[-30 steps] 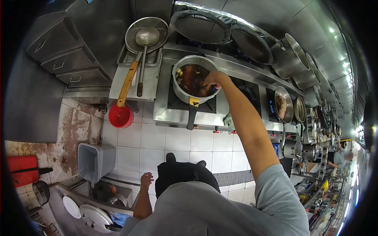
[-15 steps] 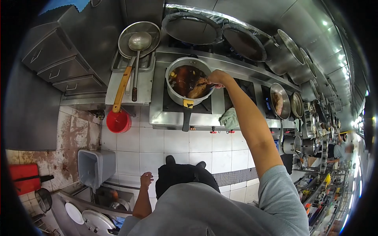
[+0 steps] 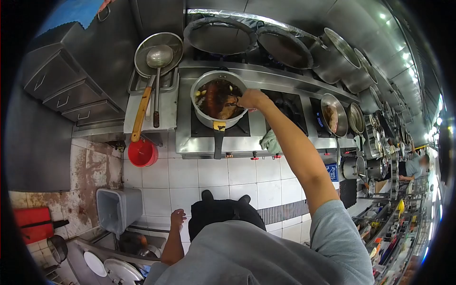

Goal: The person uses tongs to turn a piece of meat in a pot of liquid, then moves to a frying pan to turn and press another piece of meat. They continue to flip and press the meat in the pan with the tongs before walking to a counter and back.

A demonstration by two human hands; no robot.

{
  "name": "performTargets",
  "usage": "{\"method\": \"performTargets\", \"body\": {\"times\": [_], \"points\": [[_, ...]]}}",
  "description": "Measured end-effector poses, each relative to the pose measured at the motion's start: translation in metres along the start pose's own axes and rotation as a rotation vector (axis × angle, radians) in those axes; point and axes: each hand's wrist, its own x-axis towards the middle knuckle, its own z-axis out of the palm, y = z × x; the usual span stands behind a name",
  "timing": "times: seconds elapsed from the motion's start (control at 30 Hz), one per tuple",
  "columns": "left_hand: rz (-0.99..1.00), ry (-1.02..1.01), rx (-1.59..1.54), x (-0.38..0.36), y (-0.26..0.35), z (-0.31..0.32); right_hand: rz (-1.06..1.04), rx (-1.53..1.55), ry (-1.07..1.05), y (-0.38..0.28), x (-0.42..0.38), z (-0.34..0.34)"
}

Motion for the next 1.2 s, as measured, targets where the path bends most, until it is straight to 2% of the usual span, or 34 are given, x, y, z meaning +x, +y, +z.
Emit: {"method": "performTargets", "body": {"times": [0.1, 0.17, 0.23, 0.37, 0.43, 0.53, 0.57, 0.63, 0.77, 0.87, 0.93, 0.97, 1.03, 1.07, 1.1, 1.17, 1.2], "points": [[0.008, -0.016, 0.0, 0.001, -0.001, -0.002, 0.022, 0.003, 0.023, 0.008, -0.014, -0.006], [0.003, -0.02, 0.026, 0.002, 0.002, -0.002, -0.146, -0.149, 0.369, 0.027, -0.021, 0.0], [0.005, -0.047, 0.078, 0.005, 0.004, -0.002, -0.101, -0.058, 0.444, 0.029, -0.051, -0.002], [-0.011, -0.1, 0.142, 0.012, 0.013, -0.001, -0.204, -0.147, 0.432, 0.063, -0.067, 0.035], [-0.015, -0.126, 0.171, 0.018, 0.033, 0.005, -0.249, -0.089, 0.69, 0.078, -0.072, 0.071], [0.033, -0.115, 0.249, 0.016, 0.055, 0.016, -0.229, -0.067, 0.596, 0.093, -0.08, 0.101], [0.035, -0.118, 0.266, 0.014, 0.065, 0.018, -0.214, -0.058, 0.599, 0.093, -0.086, 0.108], [0.114, -0.133, 0.278, 0.016, 0.081, 0.033, -0.281, 0.136, 0.76, 0.091, -0.099, 0.104], [0.187, -0.162, 0.299, -0.007, 0.109, 0.077, -0.267, 0.226, 0.781, 0.1, -0.09, 0.115], [0.219, -0.214, 0.311, -0.03, 0.129, 0.121, -0.233, 0.195, 0.706, 0.11, -0.083, 0.113], [0.28, -0.246, 0.286, -0.054, 0.14, 0.15, -0.357, 0.373, 0.892, 0.11, -0.094, 0.106], [0.28, -0.246, 0.291, -0.064, 0.145, 0.165, -0.353, 0.377, 0.893, 0.112, -0.085, 0.113], [0.336, -0.291, 0.359, -0.081, 0.152, 0.193, -0.252, 0.181, 0.689, 0.12, -0.067, 0.13], [0.338, -0.289, 0.366, -0.09, 0.154, 0.203, -0.244, 0.218, 0.645, 0.124, -0.065, 0.132], [0.355, -0.303, 0.347, -0.097, 0.157, 0.212, -0.244, 0.226, 0.65, 0.127, -0.071, 0.126], [0.364, -0.299, 0.308, -0.107, 0.159, 0.234, -0.369, 0.372, 0.805, 0.132, -0.088, 0.117], [0.401, -0.323, 0.318, -0.115, 0.158, 0.241, -0.392, 0.384, 0.78, 0.133, -0.094, 0.117]]}}
